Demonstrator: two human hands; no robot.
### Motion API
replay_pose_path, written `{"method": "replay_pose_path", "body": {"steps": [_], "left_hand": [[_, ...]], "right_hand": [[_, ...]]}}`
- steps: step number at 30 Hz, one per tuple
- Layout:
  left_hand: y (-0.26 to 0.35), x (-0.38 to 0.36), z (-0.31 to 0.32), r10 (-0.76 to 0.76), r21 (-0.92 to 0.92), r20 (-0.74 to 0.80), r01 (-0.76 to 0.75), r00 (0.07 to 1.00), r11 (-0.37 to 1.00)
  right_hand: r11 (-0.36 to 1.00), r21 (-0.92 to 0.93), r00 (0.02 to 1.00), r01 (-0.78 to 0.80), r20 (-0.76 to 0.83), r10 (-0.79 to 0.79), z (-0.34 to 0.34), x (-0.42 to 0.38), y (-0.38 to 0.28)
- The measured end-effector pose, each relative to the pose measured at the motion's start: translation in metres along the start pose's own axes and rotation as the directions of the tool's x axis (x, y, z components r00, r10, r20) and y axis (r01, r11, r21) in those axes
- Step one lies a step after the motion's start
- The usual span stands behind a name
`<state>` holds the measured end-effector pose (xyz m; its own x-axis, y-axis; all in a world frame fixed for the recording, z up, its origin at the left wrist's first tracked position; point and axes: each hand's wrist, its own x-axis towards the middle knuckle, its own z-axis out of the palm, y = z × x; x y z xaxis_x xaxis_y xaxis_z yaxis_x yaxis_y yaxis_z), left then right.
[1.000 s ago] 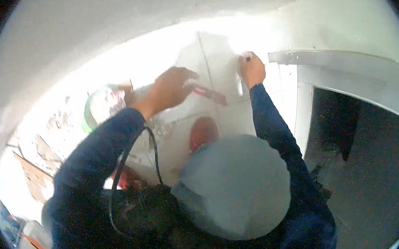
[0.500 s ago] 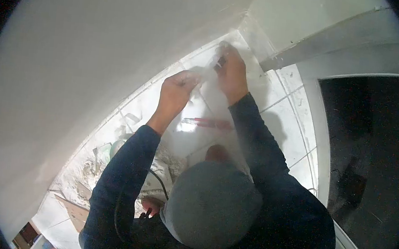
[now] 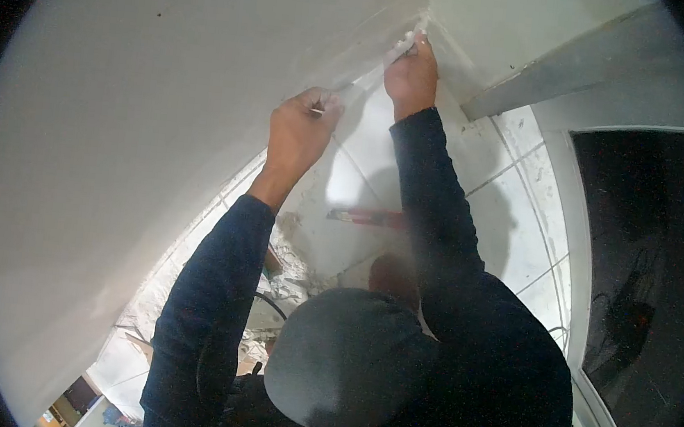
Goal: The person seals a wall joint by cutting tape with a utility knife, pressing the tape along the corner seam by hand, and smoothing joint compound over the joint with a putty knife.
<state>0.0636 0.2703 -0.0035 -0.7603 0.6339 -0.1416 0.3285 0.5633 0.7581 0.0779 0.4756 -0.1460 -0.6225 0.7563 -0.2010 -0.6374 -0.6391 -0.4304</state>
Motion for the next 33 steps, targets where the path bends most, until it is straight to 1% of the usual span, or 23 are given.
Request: {"method": "replay_pose_path", "body": {"steps": [2,4,5,6,7,9,11,13,15,16,17,18,19,20,21,23,25,27,28,29,30,31,33], "left_hand": [[0.003,0.000,-0.002,0.018,0.025,0.001,-0.018,1.000,1.000],[0.006,-0.002,-0.003,0.041,0.048,0.001,-0.041,0.999,0.998],[0.008,-0.005,-0.004,0.024,0.070,0.008,-0.025,1.000,0.997],[0.008,-0.007,-0.004,0.004,0.091,0.016,-0.005,1.000,0.996],[0.006,-0.008,-0.003,-0.001,0.093,0.018,0.000,1.000,0.996],[0.002,-0.008,-0.002,0.028,0.021,0.030,-0.029,0.999,0.999],[0.004,-0.007,-0.001,0.021,0.036,0.036,-0.022,0.999,0.999],[0.002,-0.007,0.001,0.013,0.051,0.043,-0.015,0.999,0.999],[-0.004,-0.004,0.001,-0.026,0.044,0.073,0.023,0.997,0.999],[-0.006,-0.005,0.000,-0.027,0.043,0.073,0.024,0.997,0.999],[-0.007,-0.007,-0.003,0.001,0.050,0.062,-0.004,0.998,0.999],[-0.008,-0.008,-0.005,0.029,0.056,0.052,-0.032,0.998,0.998],[-0.010,-0.009,-0.005,0.030,0.054,0.052,-0.032,0.998,0.998],[-0.013,-0.010,-0.006,0.013,0.064,0.045,-0.016,0.999,0.998],[-0.016,-0.011,-0.007,-0.004,0.073,0.038,0.001,0.999,0.997],[-0.019,-0.014,-0.012,-0.010,0.079,0.033,0.008,0.999,0.997],[-0.019,-0.020,-0.018,-0.015,0.084,0.026,0.013,1.000,0.996],[-0.015,-0.027,-0.027,-0.147,0.095,0.033,0.143,0.989,0.985],[-0.017,-0.030,-0.029,-0.147,0.096,0.032,0.144,0.989,0.985],[-0.019,-0.033,-0.030,-0.101,0.108,0.004,0.100,0.995,0.989],[-0.022,-0.035,-0.030,-0.053,0.121,-0.024,0.056,0.998,0.991],[-0.025,-0.036,-0.031,-0.054,0.124,-0.024,0.056,0.998,0.991],[-0.029,-0.037,-0.030,-0.005,0.157,-0.060,0.014,0.998,0.987]], "right_hand": [[0.984,-0.163,0.995,0.067,0.083,-0.054,0.003,-0.001,0.001],[0.914,-0.391,0.971,0.112,-0.151,-0.184,0.052,-0.034,-0.018],[0.814,-0.530,0.945,0.239,-0.067,-0.321,0.046,-0.035,-0.013],[0.816,-0.529,0.946,0.234,-0.072,-0.317,0.040,-0.033,-0.009],[0.769,-0.586,0.938,0.256,-0.042,-0.344,0.033,-0.032,-0.007],[0.717,-0.641,0.930,0.275,-0.011,-0.367,0.026,-0.029,-0.005],[0.552,-0.732,0.878,0.399,0.131,-0.460,0.021,-0.022,-0.005],[0.360,-0.784,0.807,0.506,0.283,-0.519,0.015,-0.016,-0.006],[0.255,-0.794,0.766,0.551,0.361,-0.532,0.023,-0.021,-0.012],[0.504,-0.763,0.883,0.404,0.183,-0.431,0.027,-0.025,-0.016],[0.708,-0.671,0.960,0.221,0.022,-0.279,0.035,-0.030,-0.021],[0.706,-0.672,0.959,0.223,0.023,-0.281,0.041,-0.035,-0.026],[0.735,-0.648,0.965,0.200,0.003,-0.260,0.047,-0.039,-0.029],[0.764,-0.621,0.971,0.177,-0.016,-0.239,0.049,-0.041,-0.030],[0.763,-0.621,0.971,0.177,-0.017,-0.239,0.048,-0.039,-0.029],[0.816,-0.551,0.976,0.177,-0.009,-0.217,0.047,-0.037,-0.027],[0.816,-0.559,0.979,0.150,-0.029,-0.200,0.043,-0.040,-0.028],[0.815,-0.566,0.982,0.123,-0.048,-0.182,0.031,-0.039,-0.025],[0.923,-0.384,0.991,0.035,-0.109,-0.083,0.022,-0.038,-0.021],[0.982,-0.181,0.988,-0.054,-0.149,0.027,0.012,-0.036,-0.016],[0.982,-0.179,0.988,-0.055,-0.149,0.028,0.003,-0.033,-0.013],[0.978,-0.209,0.995,-0.027,-0.101,0.006,-0.005,-0.031,-0.009],[0.972,-0.236,0.999,0.002,-0.052,-0.014,-0.010,-0.026,-0.005]]}}
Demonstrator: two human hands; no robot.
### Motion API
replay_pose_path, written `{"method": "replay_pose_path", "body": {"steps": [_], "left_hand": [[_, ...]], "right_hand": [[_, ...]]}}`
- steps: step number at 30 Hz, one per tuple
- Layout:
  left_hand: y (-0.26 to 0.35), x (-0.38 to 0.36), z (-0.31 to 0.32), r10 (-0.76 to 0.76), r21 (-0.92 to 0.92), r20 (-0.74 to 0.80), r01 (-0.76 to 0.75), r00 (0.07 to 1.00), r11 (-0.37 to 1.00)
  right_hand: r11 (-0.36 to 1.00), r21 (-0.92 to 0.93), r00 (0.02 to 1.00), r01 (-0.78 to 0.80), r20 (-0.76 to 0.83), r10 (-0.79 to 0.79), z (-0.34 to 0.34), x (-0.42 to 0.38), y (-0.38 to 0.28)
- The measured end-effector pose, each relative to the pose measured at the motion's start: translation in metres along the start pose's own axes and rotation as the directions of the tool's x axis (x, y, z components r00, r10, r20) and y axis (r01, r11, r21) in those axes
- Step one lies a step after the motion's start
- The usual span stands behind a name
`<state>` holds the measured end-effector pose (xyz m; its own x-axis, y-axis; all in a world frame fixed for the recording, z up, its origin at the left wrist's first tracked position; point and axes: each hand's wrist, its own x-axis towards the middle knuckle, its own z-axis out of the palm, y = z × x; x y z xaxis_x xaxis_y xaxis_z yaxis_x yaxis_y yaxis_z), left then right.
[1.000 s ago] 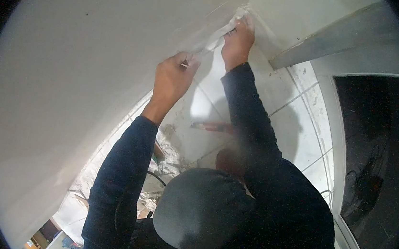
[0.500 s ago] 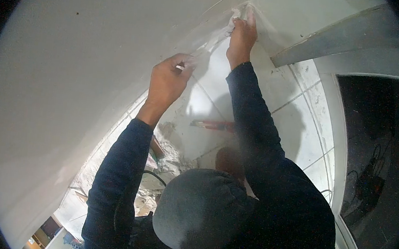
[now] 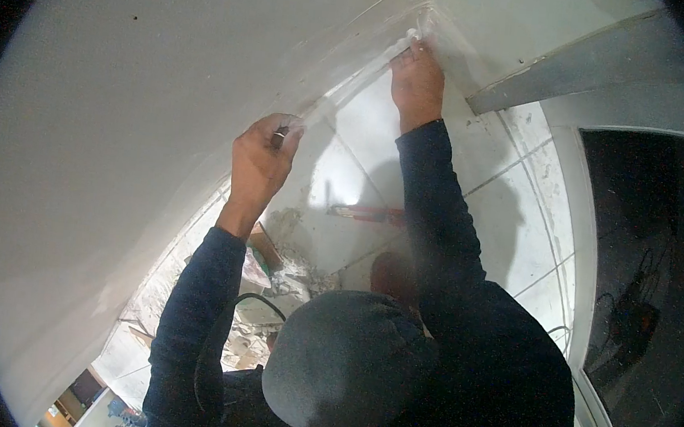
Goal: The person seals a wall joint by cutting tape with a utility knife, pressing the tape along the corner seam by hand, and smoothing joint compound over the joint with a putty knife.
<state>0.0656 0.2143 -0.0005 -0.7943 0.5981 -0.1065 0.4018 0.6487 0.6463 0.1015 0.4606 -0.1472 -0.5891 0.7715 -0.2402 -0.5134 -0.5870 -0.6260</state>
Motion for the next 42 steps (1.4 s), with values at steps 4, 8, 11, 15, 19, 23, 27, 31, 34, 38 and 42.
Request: {"method": "replay_pose_path", "body": {"steps": [4,8,11,15,19,23,27,31,34,38,42], "left_hand": [[0.000,0.001,-0.001,-0.071,-0.066,0.008,0.071,0.997,0.995],[-0.001,0.003,0.001,-0.104,-0.039,-0.089,0.101,0.991,0.994],[0.005,0.003,0.001,-0.096,0.032,-0.145,0.101,0.985,0.994],[0.008,0.002,0.002,-0.011,0.091,-0.207,0.030,0.978,0.995],[0.004,0.004,0.000,0.018,0.088,-0.229,0.003,0.973,0.996],[0.003,0.005,-0.001,-0.005,0.071,-0.233,0.023,0.973,0.997],[0.011,0.004,-0.003,0.073,0.130,-0.284,-0.038,0.956,0.991],[0.011,0.005,-0.003,0.092,0.137,-0.296,-0.053,0.951,0.989],[0.010,0.005,-0.003,0.032,0.057,-0.318,-0.015,0.948,0.998],[0.011,0.004,-0.005,0.056,0.128,-0.329,-0.014,0.943,0.992],[0.007,0.004,-0.001,0.091,0.103,-0.344,-0.058,0.935,0.993]], "right_hand": [[0.843,-0.464,0.962,0.272,0.160,-0.223,0.032,-0.016,-0.029],[0.669,-0.692,0.962,0.271,0.165,-0.219,0.044,-0.009,-0.032],[0.945,0.324,0.998,-0.054,0.007,0.055,0.043,0.008,-0.027],[1.000,-0.029,0.996,-0.012,-0.088,0.009,0.020,0.030,0.000],[0.991,0.111,0.995,0.076,-0.080,-0.067,0.012,0.040,0.008],[0.888,-0.366,0.951,0.277,-0.030,-0.309,0.009,0.050,0.014],[0.831,0.552,0.959,-0.071,-0.191,0.208,0.049,0.025,-0.027],[0.974,0.228,0.990,0.009,-0.137,0.023,0.035,0.036,-0.009],[0.999,-0.013,0.982,0.039,-0.185,-0.040,0.041,0.031,-0.012],[0.962,0.266,0.959,-0.058,-0.253,0.128,0.037,0.041,-0.010],[0.984,0.176,0.985,-0.034,-0.162,0.063,0.036,0.036,-0.012]]}}
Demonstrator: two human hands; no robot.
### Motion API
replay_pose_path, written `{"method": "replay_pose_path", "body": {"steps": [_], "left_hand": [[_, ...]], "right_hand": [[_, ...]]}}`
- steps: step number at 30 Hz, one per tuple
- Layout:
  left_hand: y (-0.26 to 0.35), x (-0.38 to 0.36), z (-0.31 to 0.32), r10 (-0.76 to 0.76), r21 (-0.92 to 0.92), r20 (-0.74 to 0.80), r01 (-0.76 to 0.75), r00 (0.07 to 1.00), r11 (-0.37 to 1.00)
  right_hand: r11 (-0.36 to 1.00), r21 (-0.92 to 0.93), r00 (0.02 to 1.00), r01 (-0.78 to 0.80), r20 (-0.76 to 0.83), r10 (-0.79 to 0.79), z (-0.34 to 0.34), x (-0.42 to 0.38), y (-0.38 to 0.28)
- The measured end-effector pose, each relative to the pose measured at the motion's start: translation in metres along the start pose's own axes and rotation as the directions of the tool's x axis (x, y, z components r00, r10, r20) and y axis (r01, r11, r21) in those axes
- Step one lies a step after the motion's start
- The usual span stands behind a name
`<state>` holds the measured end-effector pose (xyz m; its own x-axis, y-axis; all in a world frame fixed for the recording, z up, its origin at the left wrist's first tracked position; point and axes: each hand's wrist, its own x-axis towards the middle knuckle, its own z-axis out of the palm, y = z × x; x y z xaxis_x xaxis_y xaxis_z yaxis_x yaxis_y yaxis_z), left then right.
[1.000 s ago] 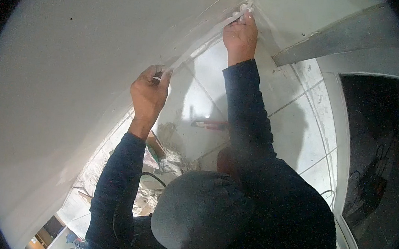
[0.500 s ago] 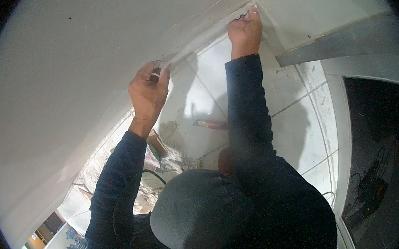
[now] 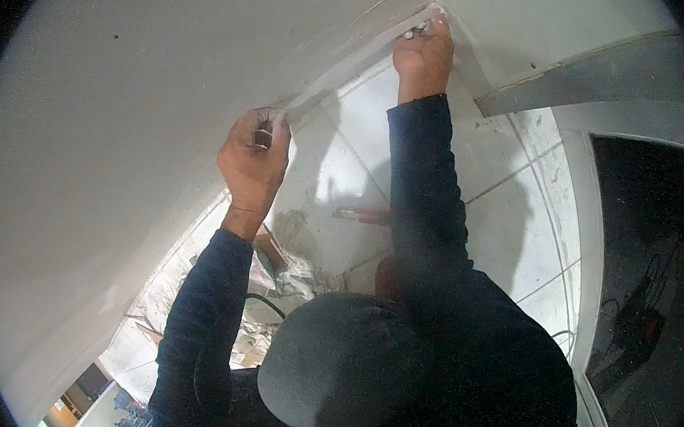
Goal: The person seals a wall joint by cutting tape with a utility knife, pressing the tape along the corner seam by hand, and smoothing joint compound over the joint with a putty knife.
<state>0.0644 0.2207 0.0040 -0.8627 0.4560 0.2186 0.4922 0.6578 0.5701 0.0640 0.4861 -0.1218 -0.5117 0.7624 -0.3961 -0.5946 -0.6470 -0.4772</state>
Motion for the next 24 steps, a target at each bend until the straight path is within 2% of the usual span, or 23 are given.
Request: {"method": "replay_pose_path", "body": {"steps": [2,4,6,7,9,11,12,13,14,15,18,19,21,22,23,24], "left_hand": [[0.000,0.001,0.002,-0.009,-0.001,-0.008,0.009,1.000,1.000],[0.002,0.002,0.002,-0.015,-0.003,-0.015,0.015,1.000,1.000],[0.003,0.002,0.000,-0.076,0.026,0.044,0.075,0.996,0.997],[0.003,0.002,0.000,-0.076,0.026,0.046,0.075,0.996,0.997],[0.002,0.002,0.001,-0.044,0.018,0.031,0.044,0.999,0.999],[-0.002,0.002,0.006,-0.048,-0.026,0.018,0.048,0.999,0.998],[-0.003,0.002,0.007,-0.053,-0.067,0.003,0.053,0.999,0.996],[-0.004,0.001,0.007,-0.054,-0.068,0.005,0.054,0.999,0.996],[-0.003,0.001,0.007,-0.044,-0.055,-0.002,0.044,0.999,0.997],[-0.003,0.002,0.007,-0.034,-0.043,-0.012,0.033,0.999,0.999],[-0.001,0.002,0.006,-0.040,-0.059,-0.016,0.039,0.999,0.997],[-0.001,0.002,0.005,-0.041,-0.059,-0.017,0.040,0.999,0.997],[0.000,0.002,0.002,-0.034,0.000,0.022,0.034,0.999,0.999],[-0.001,0.002,0.002,-0.034,0.001,0.022,0.034,0.999,0.999],[-0.002,0.002,0.003,-0.040,-0.006,0.016,0.041,0.999,0.999],[-0.003,0.002,0.004,-0.047,-0.012,0.009,0.047,0.999,0.999]], "right_hand": [[0.962,0.263,0.996,-0.075,-0.032,0.087,0.002,0.000,-0.001],[0.967,0.246,0.996,-0.061,-0.054,0.077,0.004,0.006,0.002],[0.972,0.229,0.995,-0.048,-0.077,0.068,-0.004,0.016,0.008],[0.995,0.084,0.998,0.054,-0.022,-0.053,-0.011,0.019,0.010],[0.984,-0.056,0.985,0.167,0.050,-0.165,-0.004,0.013,0.003],[0.990,0.140,0.995,-0.011,-0.099,0.025,0.004,0.006,-0.010],[0.990,0.139,0.995,-0.009,-0.100,0.023,0.001,0.001,-0.009],[0.663,-0.645,0.896,0.380,0.079,-0.437,0.000,-0.006,-0.009],[-0.246,-0.850,0.672,0.466,0.521,-0.527,-0.007,-0.006,-0.005],[-0.246,-0.849,0.671,0.467,0.522,-0.527,-0.011,-0.004,-0.002],[-0.120,-0.858,0.696,0.499,0.479,-0.534,-0.020,0.016,0.013],[0.179,-0.867,0.773,0.466,0.300,-0.558,-0.021,0.027,0.018],[0.462,-0.792,0.844,0.398,0.120,-0.523,-0.009,0.017,0.014],[0.792,-0.535,0.905,0.293,-0.111,-0.410,0.016,-0.011,-0.002],[0.972,-0.164,0.939,0.165,-0.276,-0.206,0.029,-0.026,-0.010],[0.972,-0.165,0.939,0.164,-0.275,-0.205,0.022,-0.025,-0.005]]}}
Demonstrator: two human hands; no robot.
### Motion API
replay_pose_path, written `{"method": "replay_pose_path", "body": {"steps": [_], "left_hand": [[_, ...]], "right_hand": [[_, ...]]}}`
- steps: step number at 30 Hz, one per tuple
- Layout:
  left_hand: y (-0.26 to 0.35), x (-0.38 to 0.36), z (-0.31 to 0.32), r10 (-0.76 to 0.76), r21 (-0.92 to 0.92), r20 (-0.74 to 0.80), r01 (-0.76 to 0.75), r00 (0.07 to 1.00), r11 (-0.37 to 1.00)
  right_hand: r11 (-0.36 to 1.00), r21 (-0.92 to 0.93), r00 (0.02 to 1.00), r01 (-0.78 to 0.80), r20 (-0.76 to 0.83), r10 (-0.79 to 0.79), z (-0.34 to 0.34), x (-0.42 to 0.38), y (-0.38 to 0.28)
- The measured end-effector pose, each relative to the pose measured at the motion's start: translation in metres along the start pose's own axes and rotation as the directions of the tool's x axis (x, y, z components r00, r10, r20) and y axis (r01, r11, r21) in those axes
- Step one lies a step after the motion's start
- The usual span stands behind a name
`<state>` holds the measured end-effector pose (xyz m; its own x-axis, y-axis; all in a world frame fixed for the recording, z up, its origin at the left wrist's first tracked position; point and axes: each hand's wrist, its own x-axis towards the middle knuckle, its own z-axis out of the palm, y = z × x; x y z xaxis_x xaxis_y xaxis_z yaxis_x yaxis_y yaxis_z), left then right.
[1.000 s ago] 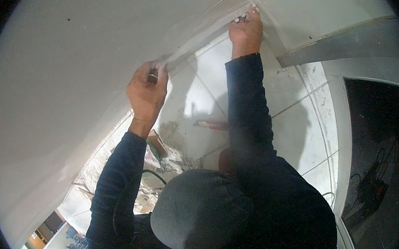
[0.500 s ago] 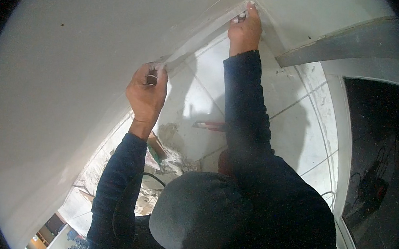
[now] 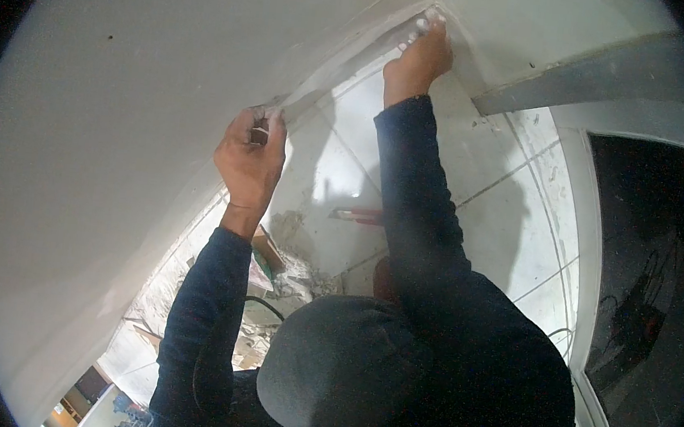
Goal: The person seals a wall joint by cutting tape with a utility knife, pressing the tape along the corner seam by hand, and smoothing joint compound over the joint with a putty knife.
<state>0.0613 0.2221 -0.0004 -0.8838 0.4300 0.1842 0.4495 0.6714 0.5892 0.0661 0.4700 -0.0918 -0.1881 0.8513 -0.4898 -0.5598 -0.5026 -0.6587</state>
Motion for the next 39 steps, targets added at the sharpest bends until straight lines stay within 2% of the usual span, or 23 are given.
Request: {"method": "replay_pose_path", "body": {"steps": [1,2,3,5,6,8,9,14,17,19,21,22,23,24,27,28,29,31,32,34,36,38,39], "left_hand": [[0.001,0.001,0.000,-0.001,0.000,-0.002,0.001,1.000,1.000],[0.002,0.001,0.000,0.015,0.000,-0.011,-0.015,1.000,1.000],[0.003,0.001,-0.001,0.031,0.000,-0.021,-0.031,0.999,1.000],[0.001,0.001,0.000,0.020,0.035,-0.020,-0.020,1.000,0.999],[0.000,0.001,0.001,0.013,0.068,-0.019,-0.011,1.000,0.998],[0.001,-0.001,0.004,-0.037,0.032,-0.021,0.038,0.999,0.999],[-0.001,-0.001,0.005,-0.087,-0.004,-0.024,0.087,0.996,0.996],[-0.009,-0.001,0.007,-0.090,0.007,-0.018,0.090,0.996,0.996],[-0.008,0.001,0.007,-0.123,0.001,-0.013,0.123,0.992,0.992],[-0.012,0.001,0.010,-0.149,-0.004,-0.022,0.149,0.989,0.989],[-0.018,-0.001,0.012,-0.012,0.071,-0.079,0.018,0.997,0.997],[-0.021,-0.003,0.012,-0.021,0.077,-0.086,0.027,0.996,0.997],[-0.019,-0.005,0.011,0.080,0.134,-0.098,-0.067,0.992,0.989],[-0.018,-0.007,0.009,0.181,0.194,-0.101,-0.159,0.978,0.968],[-0.022,-0.006,0.013,0.076,0.142,-0.045,-0.069,0.996,0.987],[-0.025,-0.004,0.014,0.075,0.199,-0.038,-0.066,0.996,0.978],[-0.027,-0.002,0.016,0.065,0.205,-0.042,-0.055,0.997,0.977],[-0.031,-0.002,0.020,0.035,0.223,-0.042,-0.025,0.998,0.975],[-0.029,-0.003,0.020,0.028,0.227,-0.047,-0.017,0.999,0.974],[-0.026,-0.002,0.021,-0.042,0.243,-0.006,0.042,0.999,0.969],[-0.032,0.000,0.021,-0.017,0.247,-0.041,0.026,0.999,0.969],[-0.034,0.004,0.023,0.005,0.249,-0.072,0.014,0.997,0.968],[-0.034,0.006,0.023,0.028,0.290,-0.087,-0.002,0.996,0.957]], "right_hand": [[0.963,-0.160,0.977,0.215,0.022,-0.214,-0.009,0.001,0.010],[0.857,-0.306,0.908,0.415,0.078,-0.412,-0.011,-0.003,0.010],[0.857,-0.306,0.908,0.415,0.081,-0.411,-0.010,-0.006,0.011],[0.480,-0.557,0.691,0.677,0.260,-0.674,-0.013,-0.014,0.013],[0.480,-0.558,0.692,0.677,0.261,-0.673,-0.015,-0.014,0.013],[0.251,-0.675,0.648,0.694,0.432,-0.628,-0.018,-0.013,0.013],[0.252,-0.674,0.648,0.695,0.435,-0.625,-0.017,-0.010,0.014],[0.376,-0.683,0.764,0.626,0.440,-0.472,-0.020,-0.012,0.017],[0.317,-0.684,0.737,0.657,0.494,-0.462,-0.021,-0.012,0.014],[0.373,-0.664,0.756,0.648,0.499,-0.424,-0.024,-0.015,0.010],[0.428,-0.643,0.772,0.635,0.506,-0.384,-0.026,-0.015,0.007],[0.462,-0.639,0.788,0.615,0.485,-0.378,-0.025,-0.014,0.006],[0.497,-0.632,0.804,0.595,0.465,-0.370,-0.025,-0.013,0.007],[0.349,-0.643,0.723,0.681,0.515,-0.461,-0.027,-0.009,0.009],[0.382,-0.608,0.709,0.696,0.500,-0.497,-0.020,-0.008,0.007],[0.436,-0.671,0.799,0.599,0.467,-0.379,-0.023,-0.013,0.003],[0.439,-0.670,0.800,0.598,0.473,-0.368,-0.022,-0.013,0.005],[0.356,-0.692,0.770,0.629,0.491,-0.407,-0.024,-0.009,0.004],[0.300,-0.656,0.714,0.692,0.564,-0.415,-0.023,-0.007,0.001],[0.357,-0.634,0.722,0.686,0.529,-0.446,-0.022,-0.009,0.005],[0.408,-0.611,0.728,0.678,0.486,-0.483,-0.021,-0.011,0.003],[0.316,-0.690,0.743,0.652,0.496,-0.450,-0.021,-0.011,0.001],[0.314,-0.691,0.743,0.651,0.497,-0.448,-0.021,-0.012,-0.001]]}}
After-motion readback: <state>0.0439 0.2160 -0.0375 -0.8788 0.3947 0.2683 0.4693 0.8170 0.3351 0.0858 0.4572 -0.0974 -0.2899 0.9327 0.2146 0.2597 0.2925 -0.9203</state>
